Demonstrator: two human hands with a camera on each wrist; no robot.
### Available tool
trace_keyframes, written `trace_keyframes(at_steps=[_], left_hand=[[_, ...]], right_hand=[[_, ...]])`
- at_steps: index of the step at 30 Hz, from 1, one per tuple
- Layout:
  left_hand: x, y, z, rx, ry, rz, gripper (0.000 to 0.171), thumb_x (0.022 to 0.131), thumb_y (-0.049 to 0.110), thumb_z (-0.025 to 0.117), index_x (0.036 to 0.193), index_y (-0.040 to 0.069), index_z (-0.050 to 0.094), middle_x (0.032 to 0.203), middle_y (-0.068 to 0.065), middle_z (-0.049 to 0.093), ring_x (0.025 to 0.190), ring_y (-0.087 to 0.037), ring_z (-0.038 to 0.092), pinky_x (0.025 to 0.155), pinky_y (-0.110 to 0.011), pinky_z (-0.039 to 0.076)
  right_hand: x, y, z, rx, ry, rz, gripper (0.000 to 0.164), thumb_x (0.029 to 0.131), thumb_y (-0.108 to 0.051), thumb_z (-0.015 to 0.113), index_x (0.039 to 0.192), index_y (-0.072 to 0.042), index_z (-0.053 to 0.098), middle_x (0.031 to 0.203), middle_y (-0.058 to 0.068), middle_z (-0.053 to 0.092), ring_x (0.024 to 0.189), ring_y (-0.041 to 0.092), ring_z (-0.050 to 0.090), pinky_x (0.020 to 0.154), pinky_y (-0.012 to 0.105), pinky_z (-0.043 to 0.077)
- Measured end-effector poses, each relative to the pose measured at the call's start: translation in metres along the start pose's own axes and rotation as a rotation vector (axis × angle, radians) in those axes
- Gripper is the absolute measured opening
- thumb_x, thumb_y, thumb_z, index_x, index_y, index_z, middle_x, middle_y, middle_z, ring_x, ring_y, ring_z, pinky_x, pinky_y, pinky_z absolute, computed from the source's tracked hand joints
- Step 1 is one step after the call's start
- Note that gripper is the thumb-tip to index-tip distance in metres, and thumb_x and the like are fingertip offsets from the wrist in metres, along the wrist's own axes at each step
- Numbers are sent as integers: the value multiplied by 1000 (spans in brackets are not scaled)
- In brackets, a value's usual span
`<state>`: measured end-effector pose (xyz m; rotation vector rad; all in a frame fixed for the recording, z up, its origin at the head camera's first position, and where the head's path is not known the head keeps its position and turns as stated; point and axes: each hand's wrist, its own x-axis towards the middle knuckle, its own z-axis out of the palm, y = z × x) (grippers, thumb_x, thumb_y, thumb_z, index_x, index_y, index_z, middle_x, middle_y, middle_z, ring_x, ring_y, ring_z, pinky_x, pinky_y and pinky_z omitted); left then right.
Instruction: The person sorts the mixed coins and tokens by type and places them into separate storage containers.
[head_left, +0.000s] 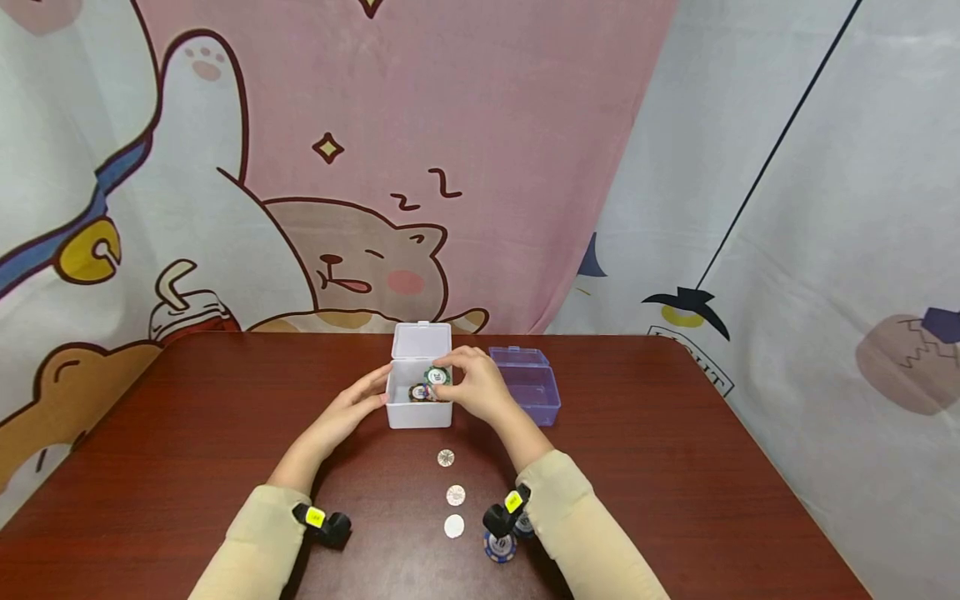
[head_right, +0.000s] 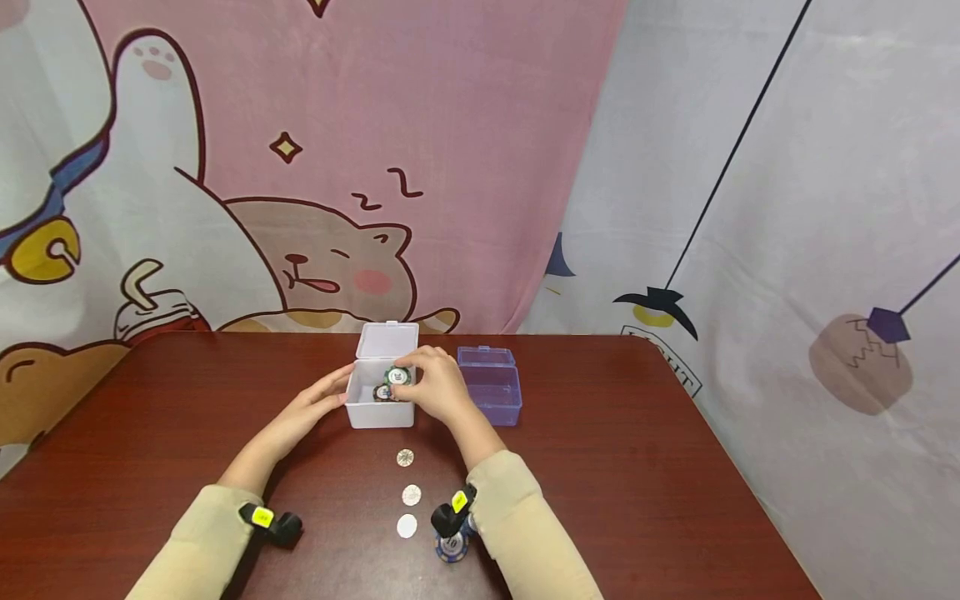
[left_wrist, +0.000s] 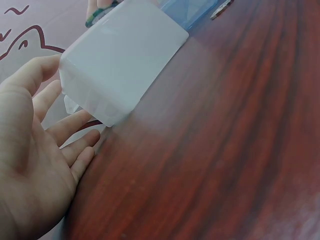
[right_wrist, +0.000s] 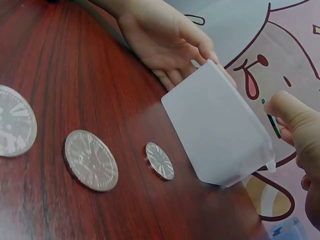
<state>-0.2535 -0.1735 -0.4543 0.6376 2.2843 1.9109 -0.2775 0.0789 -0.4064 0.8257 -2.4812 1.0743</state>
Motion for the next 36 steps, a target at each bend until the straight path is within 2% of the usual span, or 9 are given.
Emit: trace_keyframes(at_steps=[6,14,24,31,36], left_hand=[[0,-1,0,2,0,-2,54,99,11,51,149,8,33,146,-22,38,133,-38,35,104,-57,23],[0,0,0,1,0,-6,54,98,12,52,149,9,34,146,-22,38,132,-38,36,104,-57,23],[0,0,0,5,2,-13,54,99,16,53,149,11,34,146,-21,38,132,-37,35,104,-57,23],[0,-1,0,5,-4,-10,55,99,18,53,149,10,33,146,-22,38,133,-38,35,104,-58,22],[-1,1,-1,13,-3,-15,55,99,19,54,149,11,34,146,-21,38,133,-37,35,104,-58,22]], right_hand=[[2,1,6,-38,18,46,35,70,-19,81,102,-9,75,101,1,67,96,19,56,85,34,44],[3,3,11,-86,-4,76,35,69,-22,81,101,-11,75,99,-1,68,91,17,55,81,32,43],[5,1,12,-155,-42,118,38,71,-27,83,106,-13,75,105,-1,67,96,18,56,83,35,43],[3,-2,10,-174,-66,113,42,73,-31,82,110,-14,73,109,-1,66,99,20,56,85,36,43],[-1,-6,5,-140,-52,83,42,74,-32,83,110,-13,73,108,0,65,101,20,56,87,38,43]])
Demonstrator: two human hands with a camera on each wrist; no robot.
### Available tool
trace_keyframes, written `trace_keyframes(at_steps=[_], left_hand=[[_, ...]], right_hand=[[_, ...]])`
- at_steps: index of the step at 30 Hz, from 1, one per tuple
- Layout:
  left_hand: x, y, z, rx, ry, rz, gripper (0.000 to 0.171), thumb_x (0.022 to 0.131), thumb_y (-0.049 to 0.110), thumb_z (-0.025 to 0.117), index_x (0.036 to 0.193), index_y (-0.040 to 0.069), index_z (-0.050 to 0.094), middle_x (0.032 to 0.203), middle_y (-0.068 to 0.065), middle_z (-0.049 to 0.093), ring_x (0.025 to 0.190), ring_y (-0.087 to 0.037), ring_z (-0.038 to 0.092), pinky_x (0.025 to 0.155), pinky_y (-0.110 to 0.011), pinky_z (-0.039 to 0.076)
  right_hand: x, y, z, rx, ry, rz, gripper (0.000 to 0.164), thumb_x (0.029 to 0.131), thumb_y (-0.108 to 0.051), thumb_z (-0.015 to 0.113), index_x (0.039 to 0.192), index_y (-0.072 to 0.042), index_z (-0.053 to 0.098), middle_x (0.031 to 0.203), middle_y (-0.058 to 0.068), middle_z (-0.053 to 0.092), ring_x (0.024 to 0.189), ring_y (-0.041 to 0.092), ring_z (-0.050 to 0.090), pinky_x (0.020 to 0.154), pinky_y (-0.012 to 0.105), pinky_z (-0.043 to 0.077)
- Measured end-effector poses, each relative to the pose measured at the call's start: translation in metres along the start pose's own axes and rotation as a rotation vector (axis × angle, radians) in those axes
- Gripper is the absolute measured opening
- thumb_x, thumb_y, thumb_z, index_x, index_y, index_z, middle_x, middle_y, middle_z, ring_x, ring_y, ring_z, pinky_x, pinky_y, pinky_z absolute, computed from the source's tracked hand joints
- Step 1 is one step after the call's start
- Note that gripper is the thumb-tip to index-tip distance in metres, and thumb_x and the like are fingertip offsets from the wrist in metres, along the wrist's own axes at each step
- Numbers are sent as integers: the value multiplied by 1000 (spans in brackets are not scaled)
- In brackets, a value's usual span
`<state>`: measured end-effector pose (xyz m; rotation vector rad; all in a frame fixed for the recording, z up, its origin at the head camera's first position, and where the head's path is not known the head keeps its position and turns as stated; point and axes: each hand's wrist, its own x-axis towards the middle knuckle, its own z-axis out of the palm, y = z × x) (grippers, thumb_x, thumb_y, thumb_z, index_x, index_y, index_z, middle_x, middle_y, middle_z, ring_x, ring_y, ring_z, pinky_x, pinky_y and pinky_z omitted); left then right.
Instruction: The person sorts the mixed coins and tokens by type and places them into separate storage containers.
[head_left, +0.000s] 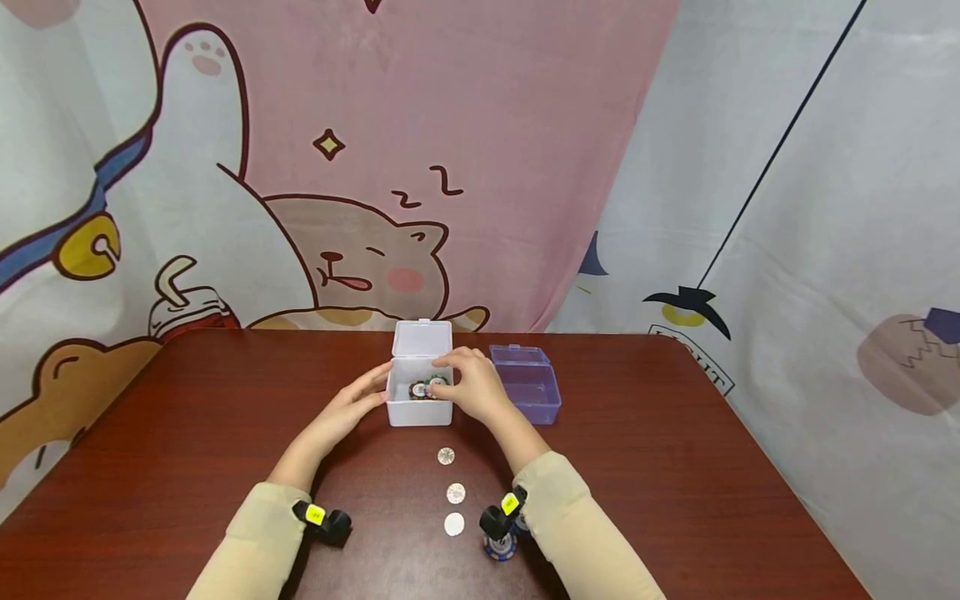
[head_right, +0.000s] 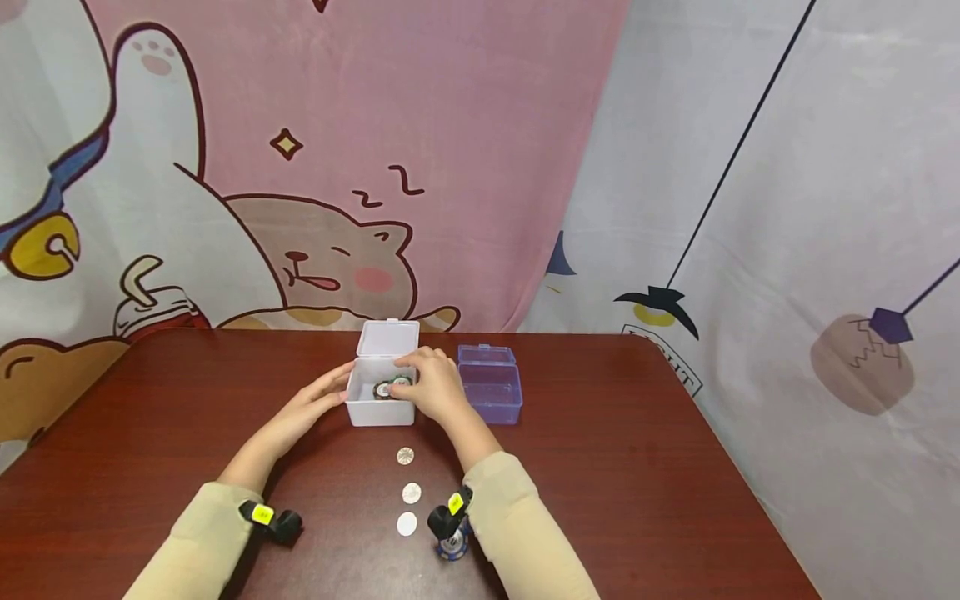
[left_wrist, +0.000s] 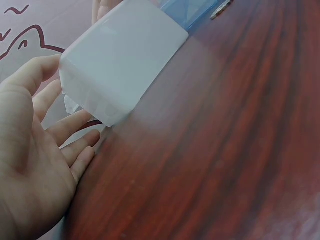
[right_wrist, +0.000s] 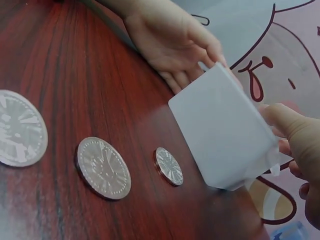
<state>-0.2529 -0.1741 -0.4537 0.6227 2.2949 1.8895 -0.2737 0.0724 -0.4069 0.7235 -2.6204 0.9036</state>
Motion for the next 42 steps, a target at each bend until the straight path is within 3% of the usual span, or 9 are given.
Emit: trace_keyframes(at_steps=[5,12,19,29,33,42], left_hand=[[0,1,-1,-1,-2,-2,55,99,19,54,149,11,34,146,-21,38,133,-37,35,104,-58,22],[1,1,-1,-8,3,3,54,99,15,53,149,9,34,146,-22,38,132,-37,35,104,-57,23],[1,1,0,-14,8,-6,54,98,14,53,149,9,34,146,-21,38,133,-36,35,105,-56,22],[1,1,0,-3,13,-25,54,99,12,51,149,11,34,147,-21,37,133,-37,34,105,-57,21],[1,2,0,-12,14,-30,54,99,11,51,150,10,33,147,-21,37,133,-38,34,105,-58,21],[0,2,0,-8,14,-30,54,99,13,53,150,13,34,147,-19,37,133,-36,34,105,-57,21]], right_hand=[[-7,-4,-8,46,17,-39,44,74,-32,83,111,-12,72,107,-1,65,99,19,56,84,36,43],[-23,-10,-19,143,30,-79,45,72,-26,85,113,-11,72,103,-2,65,82,16,51,69,31,43],[-39,-10,-27,217,-16,-138,46,73,-21,85,113,-5,70,104,6,65,89,30,55,73,42,45],[-60,-13,-33,224,-71,-175,44,74,-26,84,113,-10,71,104,1,65,93,14,52,76,38,46],[-68,-12,-34,201,-96,-200,45,73,-25,84,114,-11,72,104,-2,64,99,13,54,80,33,45],[-87,-8,-37,184,-165,-219,44,74,-27,84,114,-13,71,105,-8,62,102,11,54,85,34,44]])
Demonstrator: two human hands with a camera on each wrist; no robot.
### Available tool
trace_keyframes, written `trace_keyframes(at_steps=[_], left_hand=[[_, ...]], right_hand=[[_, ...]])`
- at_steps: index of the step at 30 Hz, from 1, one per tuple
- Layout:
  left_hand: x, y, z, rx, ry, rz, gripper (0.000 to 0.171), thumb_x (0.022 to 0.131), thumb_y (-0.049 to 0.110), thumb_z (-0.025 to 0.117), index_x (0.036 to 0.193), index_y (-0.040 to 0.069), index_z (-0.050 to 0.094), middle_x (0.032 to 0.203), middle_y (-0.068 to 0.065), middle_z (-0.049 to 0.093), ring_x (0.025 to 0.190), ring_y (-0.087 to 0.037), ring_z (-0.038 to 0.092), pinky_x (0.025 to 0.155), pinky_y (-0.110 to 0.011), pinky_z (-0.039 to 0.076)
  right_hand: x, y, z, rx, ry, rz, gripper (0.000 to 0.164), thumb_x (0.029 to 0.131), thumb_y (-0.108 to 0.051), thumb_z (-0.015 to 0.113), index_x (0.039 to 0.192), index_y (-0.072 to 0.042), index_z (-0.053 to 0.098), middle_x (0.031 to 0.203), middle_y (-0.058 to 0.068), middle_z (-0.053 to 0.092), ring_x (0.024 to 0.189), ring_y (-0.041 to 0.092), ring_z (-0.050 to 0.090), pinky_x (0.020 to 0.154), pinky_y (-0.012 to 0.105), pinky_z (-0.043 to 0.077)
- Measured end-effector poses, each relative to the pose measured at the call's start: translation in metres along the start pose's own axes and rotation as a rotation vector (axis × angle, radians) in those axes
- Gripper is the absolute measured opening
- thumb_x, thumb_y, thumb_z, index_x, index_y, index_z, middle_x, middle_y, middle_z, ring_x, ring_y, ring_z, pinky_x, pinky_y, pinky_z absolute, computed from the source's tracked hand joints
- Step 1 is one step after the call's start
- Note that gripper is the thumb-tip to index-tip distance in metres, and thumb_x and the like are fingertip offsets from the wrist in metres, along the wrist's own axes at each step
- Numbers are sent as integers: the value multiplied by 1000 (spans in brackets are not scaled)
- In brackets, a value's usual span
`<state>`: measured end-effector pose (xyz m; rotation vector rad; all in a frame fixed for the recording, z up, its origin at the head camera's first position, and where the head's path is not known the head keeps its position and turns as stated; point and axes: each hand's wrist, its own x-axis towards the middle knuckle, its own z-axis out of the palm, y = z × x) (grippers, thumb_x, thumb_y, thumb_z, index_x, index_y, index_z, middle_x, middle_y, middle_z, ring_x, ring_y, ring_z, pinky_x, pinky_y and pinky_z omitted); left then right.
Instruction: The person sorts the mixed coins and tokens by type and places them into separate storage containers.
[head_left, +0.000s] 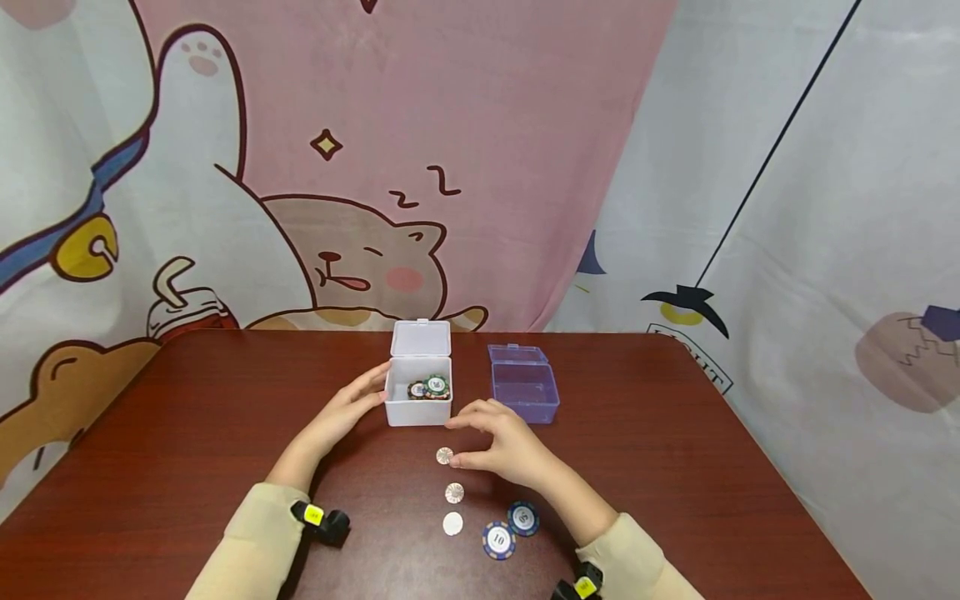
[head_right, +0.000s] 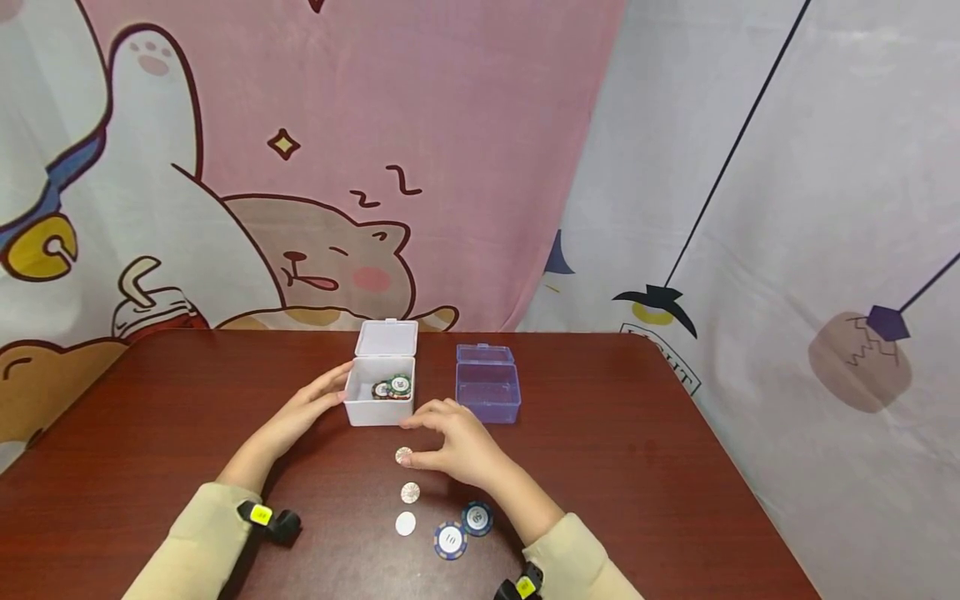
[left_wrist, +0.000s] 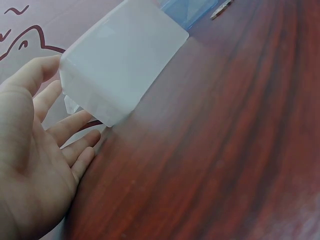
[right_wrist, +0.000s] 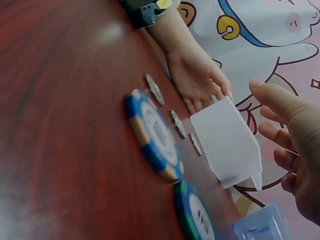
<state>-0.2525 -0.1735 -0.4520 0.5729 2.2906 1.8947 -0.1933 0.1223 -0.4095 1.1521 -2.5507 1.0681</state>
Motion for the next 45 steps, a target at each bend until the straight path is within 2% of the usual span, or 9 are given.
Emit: trace_keyframes(at_steps=[10,15,23,29,36,45], left_hand=[[0,-2,0,3,10,-10,54,98,15,54,149,15,36,147,-18,39,132,-34,35,104,-56,23],[1,-3,0,6,6,1,55,98,15,54,149,13,34,147,-20,38,132,-36,35,104,-57,23],[1,-1,0,22,-3,4,54,99,8,50,149,3,30,146,-26,35,133,-41,32,104,-60,22],[0,0,1,10,1,5,54,99,15,53,149,10,34,147,-21,37,134,-37,33,105,-58,21],[0,0,1,2,-1,1,55,98,17,54,150,12,34,148,-20,37,134,-36,32,105,-59,20],[1,0,1,1,4,-5,56,98,16,54,150,11,33,148,-20,36,135,-35,31,105,-58,20]], right_hand=[[-19,2,0,54,-84,-54,48,74,-29,84,116,-11,69,106,-4,63,99,10,54,82,28,44],[-27,3,0,69,-118,-110,48,73,-27,84,115,-10,69,105,-1,64,99,9,54,81,27,44],[-38,4,-2,100,-181,-167,48,72,-26,85,115,-10,69,105,-6,63,96,8,53,77,23,44],[-48,2,-7,76,-238,-200,49,73,-32,83,116,-13,68,108,-7,62,99,5,51,82,22,42],[-58,4,-11,85,-308,-190,47,73,-29,83,114,-15,69,109,-10,61,100,3,51,83,21,42],[-69,6,-16,23,-353,-198,50,70,-38,84,114,-19,70,109,-14,60,102,3,49,88,22,40]])
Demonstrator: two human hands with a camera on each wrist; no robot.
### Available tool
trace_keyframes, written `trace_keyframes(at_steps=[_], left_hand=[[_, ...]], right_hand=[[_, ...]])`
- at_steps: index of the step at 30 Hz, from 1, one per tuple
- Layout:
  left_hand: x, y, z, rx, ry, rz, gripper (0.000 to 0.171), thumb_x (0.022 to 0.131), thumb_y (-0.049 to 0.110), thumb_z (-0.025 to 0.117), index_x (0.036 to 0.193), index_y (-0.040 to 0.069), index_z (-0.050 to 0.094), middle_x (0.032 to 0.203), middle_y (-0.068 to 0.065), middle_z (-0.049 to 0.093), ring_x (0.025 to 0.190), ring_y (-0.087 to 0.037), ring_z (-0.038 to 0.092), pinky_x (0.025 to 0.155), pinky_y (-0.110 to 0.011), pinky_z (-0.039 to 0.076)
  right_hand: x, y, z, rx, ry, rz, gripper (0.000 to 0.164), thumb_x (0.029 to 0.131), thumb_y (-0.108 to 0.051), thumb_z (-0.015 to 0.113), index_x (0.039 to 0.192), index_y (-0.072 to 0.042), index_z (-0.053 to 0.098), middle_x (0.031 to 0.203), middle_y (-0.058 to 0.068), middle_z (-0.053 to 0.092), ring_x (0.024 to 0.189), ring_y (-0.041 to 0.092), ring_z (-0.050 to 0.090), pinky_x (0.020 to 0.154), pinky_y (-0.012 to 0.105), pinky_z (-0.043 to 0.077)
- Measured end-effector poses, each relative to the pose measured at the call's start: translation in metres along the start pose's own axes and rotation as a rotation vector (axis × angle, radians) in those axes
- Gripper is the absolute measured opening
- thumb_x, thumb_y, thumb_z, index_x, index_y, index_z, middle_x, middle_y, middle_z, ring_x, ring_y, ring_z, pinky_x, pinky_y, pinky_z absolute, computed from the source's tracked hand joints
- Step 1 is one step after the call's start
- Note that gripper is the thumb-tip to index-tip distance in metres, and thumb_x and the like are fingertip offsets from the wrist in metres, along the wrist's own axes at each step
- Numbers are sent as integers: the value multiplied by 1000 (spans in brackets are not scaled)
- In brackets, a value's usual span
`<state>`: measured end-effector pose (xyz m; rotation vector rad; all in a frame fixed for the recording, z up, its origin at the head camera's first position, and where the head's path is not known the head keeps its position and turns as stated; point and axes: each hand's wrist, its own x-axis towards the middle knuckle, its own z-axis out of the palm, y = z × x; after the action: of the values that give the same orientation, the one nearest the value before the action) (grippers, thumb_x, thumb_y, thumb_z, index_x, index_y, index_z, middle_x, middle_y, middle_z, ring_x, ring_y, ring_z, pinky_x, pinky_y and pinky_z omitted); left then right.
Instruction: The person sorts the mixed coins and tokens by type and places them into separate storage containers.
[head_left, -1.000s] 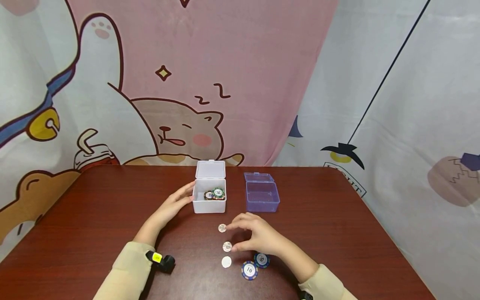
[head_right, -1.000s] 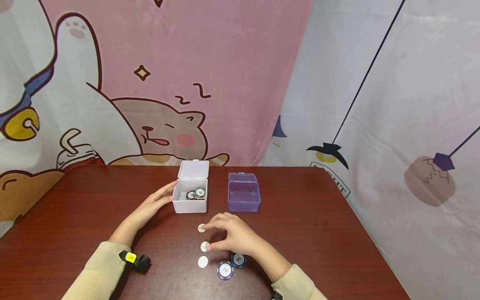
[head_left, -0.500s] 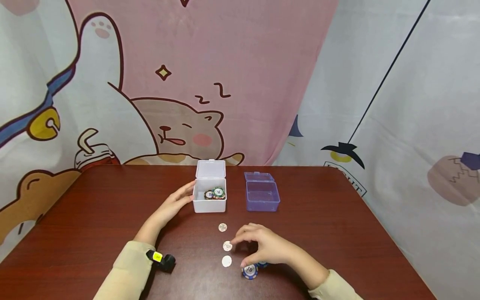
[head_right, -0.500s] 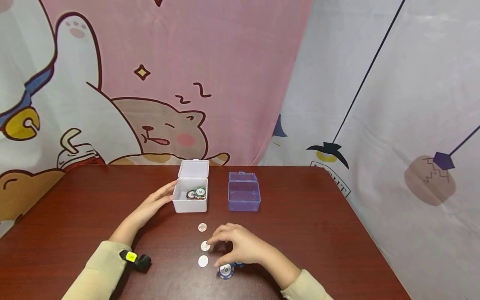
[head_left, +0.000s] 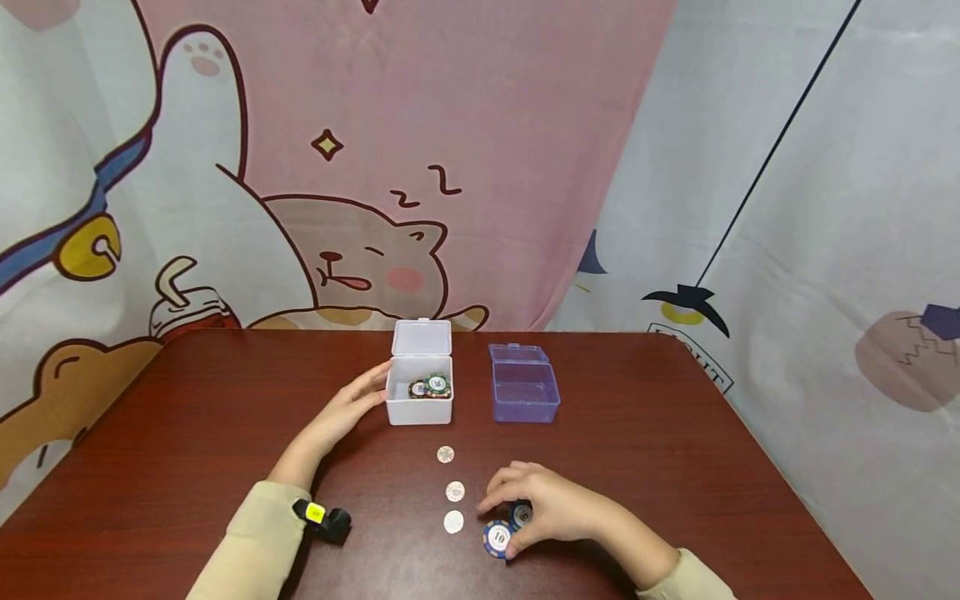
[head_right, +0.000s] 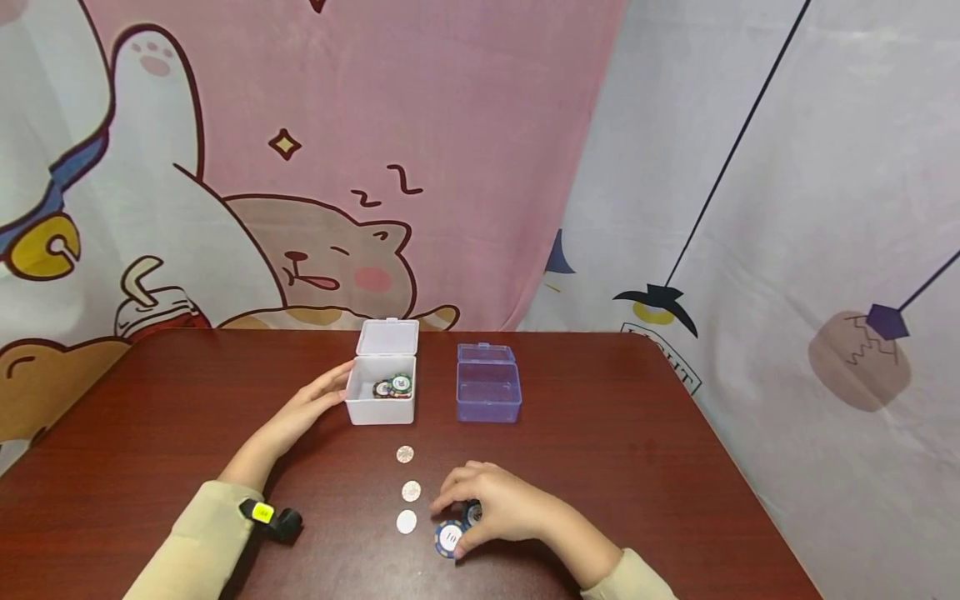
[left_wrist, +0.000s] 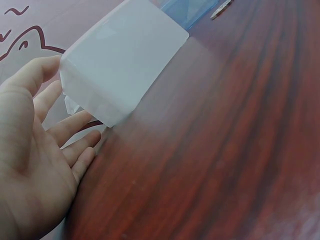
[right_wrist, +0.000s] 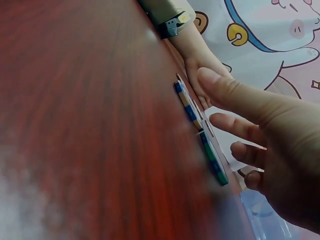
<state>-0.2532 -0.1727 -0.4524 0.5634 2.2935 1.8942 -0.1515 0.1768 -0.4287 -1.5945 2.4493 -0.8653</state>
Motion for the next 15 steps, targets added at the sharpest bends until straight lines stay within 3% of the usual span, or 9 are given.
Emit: trace_keyframes(at_steps=[8,15], left_hand=[[0,-1,0,-7,-5,6,55,99,11,51,150,7,31,148,-24,34,135,-38,30,105,-59,20],[-1,0,0,2,-6,9,54,99,14,52,150,11,33,147,-20,37,134,-35,32,105,-57,21]], right_hand=[[-5,1,2,-54,-42,20,54,68,-41,84,116,-22,69,109,-16,57,101,1,47,88,20,38],[-4,2,4,-83,-39,9,52,67,-39,85,114,-21,71,106,-17,56,99,0,45,87,19,36]])
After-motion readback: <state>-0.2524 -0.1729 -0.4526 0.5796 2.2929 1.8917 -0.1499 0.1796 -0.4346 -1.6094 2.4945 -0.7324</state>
